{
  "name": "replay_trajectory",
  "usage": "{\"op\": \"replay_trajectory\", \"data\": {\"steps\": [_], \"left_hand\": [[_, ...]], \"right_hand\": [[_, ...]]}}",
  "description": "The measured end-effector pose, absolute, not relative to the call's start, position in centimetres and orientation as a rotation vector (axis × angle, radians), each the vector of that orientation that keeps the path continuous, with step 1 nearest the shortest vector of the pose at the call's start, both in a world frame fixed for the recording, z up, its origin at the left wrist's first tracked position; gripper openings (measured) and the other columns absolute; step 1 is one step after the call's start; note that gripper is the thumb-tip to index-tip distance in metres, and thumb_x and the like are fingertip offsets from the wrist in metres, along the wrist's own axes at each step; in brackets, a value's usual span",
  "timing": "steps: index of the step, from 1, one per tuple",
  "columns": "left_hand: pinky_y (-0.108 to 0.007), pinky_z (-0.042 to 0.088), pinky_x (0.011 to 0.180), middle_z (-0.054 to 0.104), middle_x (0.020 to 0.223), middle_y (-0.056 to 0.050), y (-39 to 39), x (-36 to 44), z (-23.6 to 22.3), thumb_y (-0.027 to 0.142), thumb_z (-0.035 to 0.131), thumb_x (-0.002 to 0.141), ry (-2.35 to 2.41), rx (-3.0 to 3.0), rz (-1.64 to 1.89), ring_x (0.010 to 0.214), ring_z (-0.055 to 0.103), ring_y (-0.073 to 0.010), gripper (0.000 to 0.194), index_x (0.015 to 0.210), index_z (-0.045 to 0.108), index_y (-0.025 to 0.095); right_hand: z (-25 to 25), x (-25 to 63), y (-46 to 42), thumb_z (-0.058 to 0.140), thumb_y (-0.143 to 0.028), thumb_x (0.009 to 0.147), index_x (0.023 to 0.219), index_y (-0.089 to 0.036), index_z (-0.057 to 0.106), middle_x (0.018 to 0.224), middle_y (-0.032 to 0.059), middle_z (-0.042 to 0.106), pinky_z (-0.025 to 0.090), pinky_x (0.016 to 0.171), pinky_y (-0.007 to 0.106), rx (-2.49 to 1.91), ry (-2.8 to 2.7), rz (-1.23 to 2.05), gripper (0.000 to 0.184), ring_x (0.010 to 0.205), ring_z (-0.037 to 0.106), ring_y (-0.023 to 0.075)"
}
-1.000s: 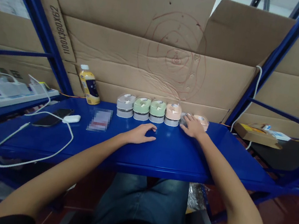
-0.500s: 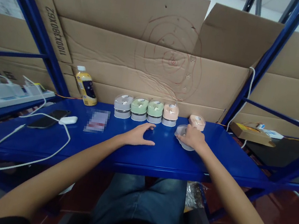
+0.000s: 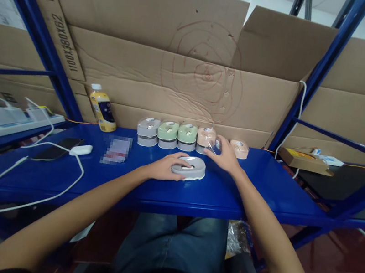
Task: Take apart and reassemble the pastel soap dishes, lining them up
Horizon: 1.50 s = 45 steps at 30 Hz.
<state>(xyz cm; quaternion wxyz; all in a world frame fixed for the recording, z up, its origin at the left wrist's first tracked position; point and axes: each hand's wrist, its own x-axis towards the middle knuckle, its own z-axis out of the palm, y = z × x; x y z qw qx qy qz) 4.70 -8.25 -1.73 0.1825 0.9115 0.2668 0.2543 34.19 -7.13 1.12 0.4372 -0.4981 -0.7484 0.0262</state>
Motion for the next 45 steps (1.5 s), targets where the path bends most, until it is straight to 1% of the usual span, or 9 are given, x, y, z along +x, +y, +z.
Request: {"op": "replay_trajectory", "data": {"steps": [9,12,16,23,26,29,33,39,45], "left_hand": [[-0.050,0.046,0.115,0.065,0.133,-0.015,-6.4,3.1,-0.9,0.052,0.053,0.098,1.066,2.342,1.201,0.126,0.063,-0.0318,0.047,0.120,0.074,0.016],[-0.051,0.048,0.113,0.064,0.132,-0.016,-6.6,2.6,-0.5,0.053,0.059,0.094,1.166,2.346,1.216,0.124,0.064,-0.0326,0.047,0.117,0.074,0.015],[-0.050,0.044,0.118,0.062,0.138,-0.013,-8.0,3.3,-0.5,0.050,0.073,0.085,0.909,2.553,0.979,0.133,0.059,-0.0333,0.049,0.124,0.071,0.020],[-0.060,0.045,0.116,0.055,0.150,-0.019,-8.9,5.4,-1.7,0.056,0.091,0.067,0.887,2.476,0.820,0.140,0.054,-0.0414,0.113,0.159,0.035,0.022],[-0.061,0.043,0.117,0.052,0.153,-0.021,-8.8,5.5,-2.1,0.054,0.093,0.063,0.869,2.398,0.830,0.143,0.051,-0.0435,0.127,0.164,0.023,0.021],[-0.063,0.039,0.120,0.037,0.165,-0.023,-8.9,5.8,-2.4,0.050,0.093,0.063,0.861,2.384,0.857,0.151,0.041,-0.0462,0.137,0.168,0.010,0.022],[-0.063,0.035,0.124,0.023,0.172,-0.023,-9.1,6.2,-2.8,0.043,0.091,0.063,0.832,2.409,0.881,0.156,0.030,-0.0477,0.138,0.169,0.004,0.021],[-0.064,0.035,0.124,0.022,0.171,-0.024,-9.4,6.3,-2.7,0.039,0.090,0.064,0.814,2.425,0.868,0.156,0.031,-0.0481,0.136,0.169,0.004,0.021],[-0.064,0.033,0.125,0.023,0.172,-0.023,-9.4,6.4,-2.7,0.043,0.092,0.063,0.765,2.390,0.848,0.156,0.031,-0.0465,0.138,0.169,0.005,0.021]], "right_hand": [[-1.4,36.5,-5.5,0.076,-0.068,0.079,0.146,-0.020,0.054,0.142,0.0178,0.064,0.052,0.109,0.056,-1.283,-1.705,0.146,0.085,0.131,0.062,0.0369],[-1.0,36.4,-5.8,0.077,-0.066,0.079,0.145,-0.020,0.056,0.141,0.0169,0.065,0.052,0.110,0.055,-1.272,-1.673,0.204,0.084,0.128,0.064,0.0353],[0.1,36.2,-6.8,0.083,-0.059,0.076,0.142,-0.020,0.061,0.138,0.0151,0.067,0.050,0.112,0.054,-1.165,-1.778,0.310,0.080,0.126,0.066,0.0338],[2.8,34.1,-8.9,0.094,-0.054,0.064,0.141,-0.025,0.066,0.142,0.0109,0.067,0.046,0.117,0.054,-0.864,-2.257,0.501,0.087,0.132,0.063,0.0333],[3.2,32.3,-9.0,0.095,-0.054,0.062,0.141,-0.027,0.066,0.144,0.0096,0.067,0.047,0.116,0.054,-0.818,-2.393,0.513,0.088,0.132,0.064,0.0331],[3.2,31.0,-8.5,0.095,-0.052,0.064,0.144,-0.027,0.064,0.146,0.0092,0.066,0.046,0.117,0.051,-0.747,-2.523,0.540,0.089,0.135,0.062,0.0322],[2.7,30.5,-7.7,0.094,-0.051,0.065,0.145,-0.026,0.062,0.148,0.0101,0.064,0.046,0.117,0.050,-0.715,-2.598,0.522,0.090,0.135,0.061,0.0325],[2.3,30.6,-7.8,0.093,-0.053,0.067,0.146,-0.026,0.061,0.143,0.0101,0.065,0.048,0.113,0.049,-0.699,-2.609,0.460,0.089,0.130,0.062,0.0312],[3.5,30.0,-8.9,0.092,-0.053,0.069,0.146,-0.024,0.063,0.127,0.0107,0.071,0.055,0.101,0.045,-0.758,-2.717,0.367,0.088,0.111,0.069,0.0301]]}}
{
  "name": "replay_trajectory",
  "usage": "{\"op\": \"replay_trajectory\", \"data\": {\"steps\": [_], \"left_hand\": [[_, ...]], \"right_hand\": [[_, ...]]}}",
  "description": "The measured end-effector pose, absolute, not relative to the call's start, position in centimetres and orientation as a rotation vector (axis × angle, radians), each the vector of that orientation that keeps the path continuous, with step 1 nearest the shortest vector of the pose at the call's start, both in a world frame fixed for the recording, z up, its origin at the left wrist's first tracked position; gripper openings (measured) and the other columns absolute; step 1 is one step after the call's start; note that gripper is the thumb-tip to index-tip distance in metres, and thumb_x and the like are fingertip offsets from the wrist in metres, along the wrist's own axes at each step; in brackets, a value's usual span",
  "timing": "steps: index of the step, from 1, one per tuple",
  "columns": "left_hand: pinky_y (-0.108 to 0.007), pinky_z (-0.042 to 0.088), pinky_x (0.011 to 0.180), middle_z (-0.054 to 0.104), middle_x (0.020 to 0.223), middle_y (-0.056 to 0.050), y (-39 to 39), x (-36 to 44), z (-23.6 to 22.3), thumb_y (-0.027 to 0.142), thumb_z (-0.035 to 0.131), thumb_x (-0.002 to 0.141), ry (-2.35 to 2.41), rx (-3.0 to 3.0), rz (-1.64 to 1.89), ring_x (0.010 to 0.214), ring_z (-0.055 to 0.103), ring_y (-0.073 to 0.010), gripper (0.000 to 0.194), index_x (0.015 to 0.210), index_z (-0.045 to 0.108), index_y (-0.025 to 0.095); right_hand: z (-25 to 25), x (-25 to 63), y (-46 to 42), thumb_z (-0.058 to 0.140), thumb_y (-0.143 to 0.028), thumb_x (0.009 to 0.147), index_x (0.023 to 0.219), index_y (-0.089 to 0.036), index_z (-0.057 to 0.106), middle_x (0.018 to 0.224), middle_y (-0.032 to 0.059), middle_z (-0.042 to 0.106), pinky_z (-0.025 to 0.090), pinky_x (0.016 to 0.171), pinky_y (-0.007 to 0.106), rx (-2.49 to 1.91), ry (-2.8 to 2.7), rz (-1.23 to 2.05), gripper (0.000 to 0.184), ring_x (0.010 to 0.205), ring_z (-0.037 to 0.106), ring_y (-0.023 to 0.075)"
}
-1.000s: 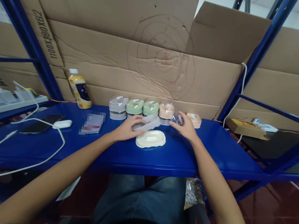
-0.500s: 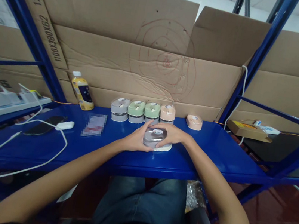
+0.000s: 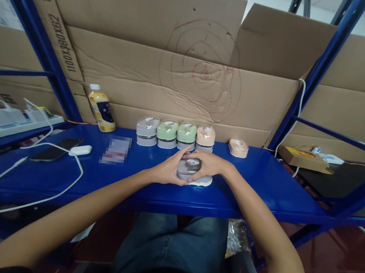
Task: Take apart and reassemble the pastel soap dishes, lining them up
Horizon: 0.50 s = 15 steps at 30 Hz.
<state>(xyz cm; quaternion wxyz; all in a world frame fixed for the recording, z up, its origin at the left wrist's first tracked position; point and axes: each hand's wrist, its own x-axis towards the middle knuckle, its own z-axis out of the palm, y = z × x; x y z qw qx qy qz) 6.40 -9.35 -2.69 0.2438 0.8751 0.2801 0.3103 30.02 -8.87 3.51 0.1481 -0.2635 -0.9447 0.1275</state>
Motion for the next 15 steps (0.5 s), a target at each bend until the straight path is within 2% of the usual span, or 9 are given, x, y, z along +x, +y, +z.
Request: {"op": "replay_trajectory", "data": {"steps": [3,7,12,15], "left_hand": [[-0.064,0.037,0.122,0.035,0.166,-0.023,-9.3,6.3,-2.7,0.044,0.092,0.064,0.807,2.356,0.816,0.152,0.039,-0.0455,0.135,0.168,0.009,0.021],[-0.061,0.041,0.119,0.049,0.157,-0.022,-8.7,5.9,-3.0,0.041,0.090,0.065,0.832,2.360,0.805,0.146,0.048,-0.0423,0.127,0.166,0.016,0.021],[-0.053,0.050,0.113,0.064,0.140,-0.018,-8.1,5.8,-3.2,0.039,0.086,0.072,0.799,2.369,0.842,0.129,0.064,-0.0346,0.102,0.158,0.034,0.019],[-0.053,0.050,0.111,0.068,0.135,-0.017,-8.3,5.9,-3.0,0.044,0.083,0.079,0.799,2.405,0.817,0.128,0.065,-0.0343,0.089,0.153,0.040,0.018]], "right_hand": [[3.4,29.8,-9.6,0.090,-0.058,0.069,0.148,-0.025,0.061,0.132,0.0113,0.069,0.054,0.103,0.047,-0.785,-2.693,0.340,0.090,0.115,0.068,0.0316],[2.2,30.5,-11.5,0.081,-0.065,0.079,0.153,-0.028,0.055,0.141,0.0130,0.064,0.051,0.109,0.053,-0.914,-2.587,0.182,0.087,0.127,0.063,0.0349],[1.0,33.1,-15.0,0.075,-0.059,0.087,0.162,-0.029,0.042,0.162,0.0149,0.045,0.042,0.120,0.059,-1.049,-2.534,0.132,0.087,0.147,0.047,0.0397],[0.6,34.0,-16.7,0.071,-0.057,0.091,0.165,-0.028,0.035,0.168,0.0161,0.036,0.042,0.121,0.058,-1.182,-2.488,0.142,0.087,0.153,0.040,0.0407]]}}
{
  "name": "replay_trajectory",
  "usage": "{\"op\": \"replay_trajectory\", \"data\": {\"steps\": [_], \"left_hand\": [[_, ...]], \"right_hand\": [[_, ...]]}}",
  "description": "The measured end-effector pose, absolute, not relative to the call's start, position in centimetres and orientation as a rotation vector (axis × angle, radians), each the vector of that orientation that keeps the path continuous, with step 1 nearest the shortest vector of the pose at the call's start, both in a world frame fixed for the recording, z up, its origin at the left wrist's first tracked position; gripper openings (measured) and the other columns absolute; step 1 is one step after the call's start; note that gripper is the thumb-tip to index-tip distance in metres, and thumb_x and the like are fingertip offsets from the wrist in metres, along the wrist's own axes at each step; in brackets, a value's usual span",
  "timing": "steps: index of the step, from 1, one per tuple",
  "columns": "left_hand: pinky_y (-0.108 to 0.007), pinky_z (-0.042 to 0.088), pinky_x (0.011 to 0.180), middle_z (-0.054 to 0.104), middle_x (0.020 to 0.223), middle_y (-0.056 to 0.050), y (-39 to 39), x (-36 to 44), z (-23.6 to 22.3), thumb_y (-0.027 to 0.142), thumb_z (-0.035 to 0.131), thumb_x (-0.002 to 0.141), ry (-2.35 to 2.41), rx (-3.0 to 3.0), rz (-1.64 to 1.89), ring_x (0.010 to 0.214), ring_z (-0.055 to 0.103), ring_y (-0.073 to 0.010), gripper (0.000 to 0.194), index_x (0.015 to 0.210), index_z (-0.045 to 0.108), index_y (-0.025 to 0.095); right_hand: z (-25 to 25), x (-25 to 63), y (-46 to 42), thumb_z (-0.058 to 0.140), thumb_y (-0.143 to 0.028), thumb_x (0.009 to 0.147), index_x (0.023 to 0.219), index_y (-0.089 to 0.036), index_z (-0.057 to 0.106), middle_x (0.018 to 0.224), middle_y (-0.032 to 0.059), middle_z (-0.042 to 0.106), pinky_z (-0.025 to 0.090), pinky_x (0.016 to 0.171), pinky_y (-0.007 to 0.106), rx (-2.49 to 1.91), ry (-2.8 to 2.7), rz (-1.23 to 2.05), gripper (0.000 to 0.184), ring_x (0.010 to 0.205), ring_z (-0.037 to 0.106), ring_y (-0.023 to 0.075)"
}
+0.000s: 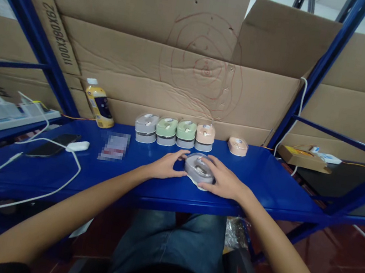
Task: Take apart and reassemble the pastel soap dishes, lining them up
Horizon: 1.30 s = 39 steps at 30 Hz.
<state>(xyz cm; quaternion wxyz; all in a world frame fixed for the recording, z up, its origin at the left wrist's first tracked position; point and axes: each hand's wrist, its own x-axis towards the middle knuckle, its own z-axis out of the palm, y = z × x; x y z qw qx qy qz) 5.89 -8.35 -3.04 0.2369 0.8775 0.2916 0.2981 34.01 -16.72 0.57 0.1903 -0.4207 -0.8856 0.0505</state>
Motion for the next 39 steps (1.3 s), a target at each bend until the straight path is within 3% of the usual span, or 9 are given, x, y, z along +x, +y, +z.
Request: {"op": "replay_trajectory", "data": {"steps": [7,10,15,18,23,26,32,36,39], "left_hand": [[-0.055,0.048,0.112,0.067,0.141,-0.018,-8.8,5.9,-2.8,0.046,0.084,0.081,0.819,2.430,0.779,0.133,0.063,-0.0365,0.084,0.151,0.044,0.021],[-0.054,0.048,0.112,0.066,0.142,-0.019,-8.7,5.9,-2.9,0.044,0.083,0.083,0.807,2.440,0.776,0.134,0.063,-0.0359,0.082,0.152,0.044,0.022],[-0.054,0.046,0.114,0.063,0.145,-0.017,-8.5,6.0,-3.0,0.043,0.078,0.087,0.830,2.503,0.751,0.134,0.062,-0.0355,0.071,0.148,0.049,0.021],[-0.054,0.047,0.113,0.067,0.140,-0.016,-8.6,5.9,-3.1,0.044,0.072,0.091,0.914,2.520,0.744,0.133,0.062,-0.0354,0.069,0.150,0.046,0.020],[-0.052,0.050,0.109,0.069,0.133,-0.013,-8.7,5.8,-3.0,0.045,0.068,0.092,0.977,2.515,0.743,0.127,0.064,-0.0349,0.064,0.148,0.047,0.022],[-0.053,0.051,0.108,0.068,0.133,-0.014,-8.9,5.8,-2.6,0.046,0.065,0.093,0.987,2.518,0.712,0.127,0.064,-0.0354,0.063,0.148,0.047,0.020],[-0.052,0.053,0.106,0.068,0.131,-0.014,-9.2,5.8,-2.2,0.046,0.066,0.091,0.987,2.501,0.716,0.126,0.064,-0.0358,0.062,0.146,0.050,0.021],[-0.052,0.052,0.107,0.067,0.131,-0.014,-9.2,5.7,-2.3,0.046,0.065,0.091,0.992,2.505,0.709,0.127,0.064,-0.0354,0.062,0.146,0.049,0.021],[-0.052,0.052,0.107,0.067,0.131,-0.014,-9.1,5.8,-2.4,0.045,0.066,0.091,0.989,2.510,0.710,0.127,0.063,-0.0357,0.062,0.146,0.050,0.021]], "right_hand": [[-1.5,32.9,-18.5,0.065,-0.064,0.093,0.165,-0.027,0.033,0.170,0.0210,0.031,0.045,0.118,0.062,-1.333,-2.395,-0.001,0.087,0.155,0.036,0.0452],[-2.3,32.7,-18.8,0.065,-0.063,0.093,0.167,-0.031,0.028,0.171,0.0200,0.029,0.047,0.115,0.066,-1.339,-2.363,-0.048,0.089,0.155,0.035,0.0465],[-1.5,33.6,-19.7,0.074,-0.060,0.087,0.169,-0.034,0.023,0.176,0.0156,0.019,0.040,0.118,0.069,-1.291,-2.453,-0.095,0.099,0.157,0.030,0.0479],[-0.6,34.7,-19.9,0.071,-0.050,0.091,0.165,-0.036,0.035,0.171,0.0125,0.034,0.040,0.117,0.067,-1.259,-2.484,-0.153,0.084,0.152,0.040,0.0449],[-0.2,36.6,-17.7,0.067,-0.057,0.092,0.156,-0.030,0.050,0.152,0.0183,0.056,0.044,0.109,0.064,-1.496,-2.392,-0.460,0.072,0.135,0.053,0.0455],[0.0,37.3,-14.2,0.068,-0.053,0.092,0.152,-0.023,0.054,0.147,0.0232,0.059,0.043,0.108,0.062,-1.733,-2.314,-0.554,0.069,0.131,0.055,0.0467],[1.2,36.9,-6.5,0.070,-0.043,0.090,0.152,-0.013,0.050,0.151,0.0290,0.054,0.031,0.116,0.061,-1.995,-2.239,-0.572,0.071,0.142,0.047,0.0462],[2.6,35.5,-4.3,0.063,-0.041,0.093,0.143,-0.012,0.056,0.142,0.0261,0.062,0.041,0.111,0.053,-2.059,-2.118,-0.569,0.058,0.134,0.055,0.0421],[3.9,33.6,-3.8,0.056,-0.050,0.096,0.134,-0.011,0.060,0.133,0.0254,0.067,0.049,0.104,0.048,-1.962,-2.008,-0.454,0.054,0.124,0.064,0.0402]]}}
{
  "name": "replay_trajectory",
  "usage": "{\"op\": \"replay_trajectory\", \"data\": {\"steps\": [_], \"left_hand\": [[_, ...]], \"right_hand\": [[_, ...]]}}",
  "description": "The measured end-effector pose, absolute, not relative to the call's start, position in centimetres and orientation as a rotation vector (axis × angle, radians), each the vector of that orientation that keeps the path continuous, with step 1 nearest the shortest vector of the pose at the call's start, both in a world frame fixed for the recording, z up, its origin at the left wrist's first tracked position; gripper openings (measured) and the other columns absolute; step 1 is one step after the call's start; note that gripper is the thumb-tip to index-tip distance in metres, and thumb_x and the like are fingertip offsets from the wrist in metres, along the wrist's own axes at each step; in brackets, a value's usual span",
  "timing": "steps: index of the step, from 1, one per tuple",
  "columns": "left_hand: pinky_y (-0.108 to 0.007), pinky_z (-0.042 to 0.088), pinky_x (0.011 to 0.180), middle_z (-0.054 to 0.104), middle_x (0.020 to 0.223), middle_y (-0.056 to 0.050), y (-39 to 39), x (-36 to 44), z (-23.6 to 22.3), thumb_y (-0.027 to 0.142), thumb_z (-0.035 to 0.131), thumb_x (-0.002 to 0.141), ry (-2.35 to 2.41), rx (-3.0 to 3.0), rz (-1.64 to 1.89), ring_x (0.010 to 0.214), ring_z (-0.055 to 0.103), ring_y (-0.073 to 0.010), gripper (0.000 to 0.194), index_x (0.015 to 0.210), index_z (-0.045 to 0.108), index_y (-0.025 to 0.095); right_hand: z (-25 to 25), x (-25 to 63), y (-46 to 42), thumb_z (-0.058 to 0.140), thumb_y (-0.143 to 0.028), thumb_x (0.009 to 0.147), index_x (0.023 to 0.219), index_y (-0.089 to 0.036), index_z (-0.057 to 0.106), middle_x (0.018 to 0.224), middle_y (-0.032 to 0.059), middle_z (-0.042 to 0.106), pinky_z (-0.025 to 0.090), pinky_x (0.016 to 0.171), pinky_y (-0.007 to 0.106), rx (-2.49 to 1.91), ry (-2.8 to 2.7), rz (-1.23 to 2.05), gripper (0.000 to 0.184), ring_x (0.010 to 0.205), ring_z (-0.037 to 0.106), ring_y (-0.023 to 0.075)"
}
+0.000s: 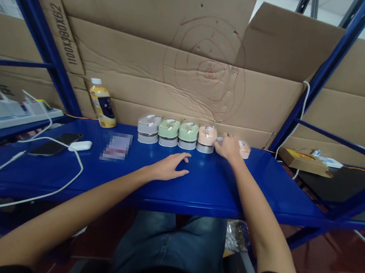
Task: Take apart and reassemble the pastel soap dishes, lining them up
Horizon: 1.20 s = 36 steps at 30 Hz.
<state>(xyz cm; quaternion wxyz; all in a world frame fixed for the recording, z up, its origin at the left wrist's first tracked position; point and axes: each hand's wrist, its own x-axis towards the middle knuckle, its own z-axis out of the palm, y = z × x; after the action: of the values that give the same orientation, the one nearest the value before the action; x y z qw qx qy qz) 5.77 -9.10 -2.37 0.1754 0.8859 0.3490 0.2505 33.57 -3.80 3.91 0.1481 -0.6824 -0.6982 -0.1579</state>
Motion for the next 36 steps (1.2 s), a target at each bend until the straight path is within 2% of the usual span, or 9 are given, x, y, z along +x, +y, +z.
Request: {"op": "replay_trajectory", "data": {"steps": [4,6,12,15,18,21,26,32,36], "left_hand": [[-0.052,0.052,0.107,0.067,0.131,-0.014,-9.0,5.8,-2.4,0.045,0.065,0.092,0.991,2.515,0.710,0.128,0.063,-0.0357,0.061,0.146,0.049,0.021],[-0.053,0.051,0.108,0.067,0.131,-0.015,-9.0,5.8,-2.4,0.044,0.065,0.092,0.989,2.527,0.706,0.128,0.062,-0.0357,0.062,0.147,0.049,0.020],[-0.054,0.051,0.108,0.068,0.129,-0.014,-8.5,5.6,-2.7,0.043,0.065,0.092,0.991,2.540,0.716,0.126,0.063,-0.0348,0.061,0.146,0.048,0.020],[-0.054,0.051,0.108,0.068,0.127,-0.014,-8.0,5.5,-2.8,0.044,0.067,0.092,0.976,2.483,0.810,0.123,0.065,-0.0333,0.061,0.145,0.047,0.020],[-0.053,0.052,0.108,0.066,0.131,-0.016,-7.2,5.3,-2.7,0.051,0.076,0.085,0.940,2.287,0.996,0.122,0.065,-0.0322,0.074,0.146,0.046,0.019],[-0.056,0.048,0.113,0.059,0.141,-0.021,-6.1,4.9,-2.6,0.054,0.087,0.074,0.860,2.046,1.137,0.131,0.060,-0.0351,0.096,0.150,0.040,0.018],[-0.061,0.039,0.120,0.048,0.154,-0.026,-5.4,3.7,-2.5,0.046,0.098,0.058,0.756,1.933,1.023,0.143,0.052,-0.0404,0.120,0.155,0.035,0.018],[-0.060,0.047,0.113,0.066,0.138,-0.015,-7.2,3.6,-1.9,0.045,0.098,0.060,0.756,2.122,0.838,0.130,0.063,-0.0378,0.108,0.150,0.044,0.021],[-0.057,0.049,0.112,0.064,0.141,-0.017,-7.4,4.1,-2.0,0.050,0.096,0.061,0.778,2.225,0.881,0.130,0.064,-0.0384,0.116,0.156,0.036,0.021]], "right_hand": [[4.6,29.7,-2.8,0.064,-0.069,0.086,0.140,-0.010,0.054,0.131,0.0280,0.067,0.051,0.101,0.050,-1.963,-1.947,-0.265,0.081,0.120,0.067,0.0428],[4.4,27.9,-2.0,0.067,-0.072,0.082,0.142,-0.009,0.052,0.131,0.0290,0.067,0.050,0.103,0.052,-2.005,-1.878,-0.226,0.088,0.124,0.065,0.0438],[3.8,26.8,-1.4,0.067,-0.054,0.086,0.139,-0.007,0.055,0.131,0.0293,0.067,0.049,0.105,0.053,-1.981,-1.711,-0.172,0.072,0.129,0.062,0.0439],[4.5,29.1,-2.9,0.066,-0.054,0.086,0.142,-0.009,0.056,0.129,0.0274,0.069,0.051,0.104,0.054,-1.921,-1.632,-0.099,0.073,0.125,0.064,0.0445],[5.2,32.0,-5.0,0.069,-0.053,0.084,0.148,-0.017,0.053,0.139,0.0191,0.068,0.049,0.109,0.054,-1.626,-1.720,0.017,0.075,0.129,0.063,0.0403],[5.0,33.6,-6.8,0.073,-0.047,0.081,0.148,-0.023,0.055,0.149,0.0108,0.062,0.046,0.115,0.052,-1.220,-1.977,0.320,0.073,0.136,0.060,0.0348],[2.7,32.6,-8.0,0.083,-0.038,0.075,0.148,-0.025,0.056,0.152,0.0072,0.060,0.043,0.121,0.050,-0.912,-2.337,0.813,0.079,0.141,0.056,0.0319],[0.6,31.0,-7.8,0.093,-0.044,0.065,0.159,-0.026,0.045,0.162,0.0103,0.049,0.038,0.124,0.054,-0.911,-2.505,0.701,0.107,0.147,0.049,0.0360],[0.3,29.2,-8.2,0.092,-0.059,0.066,0.156,-0.026,0.050,0.147,0.0141,0.062,0.048,0.114,0.058,-0.930,-2.487,0.407,0.104,0.133,0.060,0.0383]]}}
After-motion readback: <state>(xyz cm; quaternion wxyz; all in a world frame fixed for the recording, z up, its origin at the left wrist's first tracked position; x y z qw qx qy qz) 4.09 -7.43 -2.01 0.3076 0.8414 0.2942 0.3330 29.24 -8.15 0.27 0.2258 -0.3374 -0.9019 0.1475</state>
